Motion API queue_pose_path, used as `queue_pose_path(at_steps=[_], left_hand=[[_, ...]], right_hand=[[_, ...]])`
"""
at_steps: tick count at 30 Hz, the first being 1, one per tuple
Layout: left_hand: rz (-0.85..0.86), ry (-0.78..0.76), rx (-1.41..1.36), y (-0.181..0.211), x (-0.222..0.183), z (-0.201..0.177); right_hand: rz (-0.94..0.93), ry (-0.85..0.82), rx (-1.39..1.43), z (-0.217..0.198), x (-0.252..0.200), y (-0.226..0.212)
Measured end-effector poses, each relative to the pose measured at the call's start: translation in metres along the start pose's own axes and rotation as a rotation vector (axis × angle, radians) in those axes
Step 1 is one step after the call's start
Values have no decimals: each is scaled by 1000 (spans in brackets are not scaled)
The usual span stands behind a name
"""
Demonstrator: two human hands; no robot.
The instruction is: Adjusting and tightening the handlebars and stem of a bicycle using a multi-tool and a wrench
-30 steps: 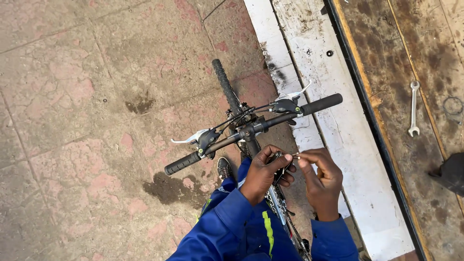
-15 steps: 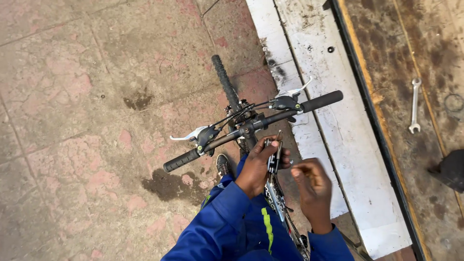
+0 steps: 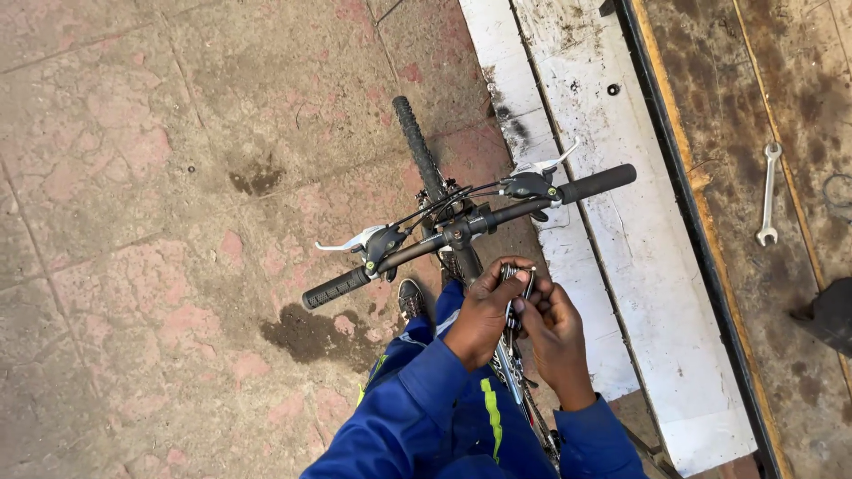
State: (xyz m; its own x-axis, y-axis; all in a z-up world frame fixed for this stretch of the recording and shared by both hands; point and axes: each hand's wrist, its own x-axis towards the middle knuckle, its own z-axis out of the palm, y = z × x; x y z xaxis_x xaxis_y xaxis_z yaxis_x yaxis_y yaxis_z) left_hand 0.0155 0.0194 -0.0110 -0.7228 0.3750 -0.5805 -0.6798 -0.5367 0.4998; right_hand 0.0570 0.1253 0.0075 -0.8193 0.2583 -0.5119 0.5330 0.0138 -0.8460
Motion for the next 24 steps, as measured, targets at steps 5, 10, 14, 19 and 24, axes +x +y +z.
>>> queue_pose_path(at_steps=[5, 10, 14, 19, 24], left_hand=[[-40, 89, -255, 11, 5, 3], [-96, 118, -242, 10, 1, 10], [-26, 103, -121, 11, 0, 8], [196, -63, 89, -9, -11, 9], [166, -19, 134, -18, -14, 6]], right_hand=[[-87, -265, 37, -13, -22, -2], [-193, -90, -163, -14, -17, 19], [-405, -36, -121, -2, -20, 21], [-315, 179, 178, 2, -9, 38], [-187, 136, 248, 7, -12, 30]])
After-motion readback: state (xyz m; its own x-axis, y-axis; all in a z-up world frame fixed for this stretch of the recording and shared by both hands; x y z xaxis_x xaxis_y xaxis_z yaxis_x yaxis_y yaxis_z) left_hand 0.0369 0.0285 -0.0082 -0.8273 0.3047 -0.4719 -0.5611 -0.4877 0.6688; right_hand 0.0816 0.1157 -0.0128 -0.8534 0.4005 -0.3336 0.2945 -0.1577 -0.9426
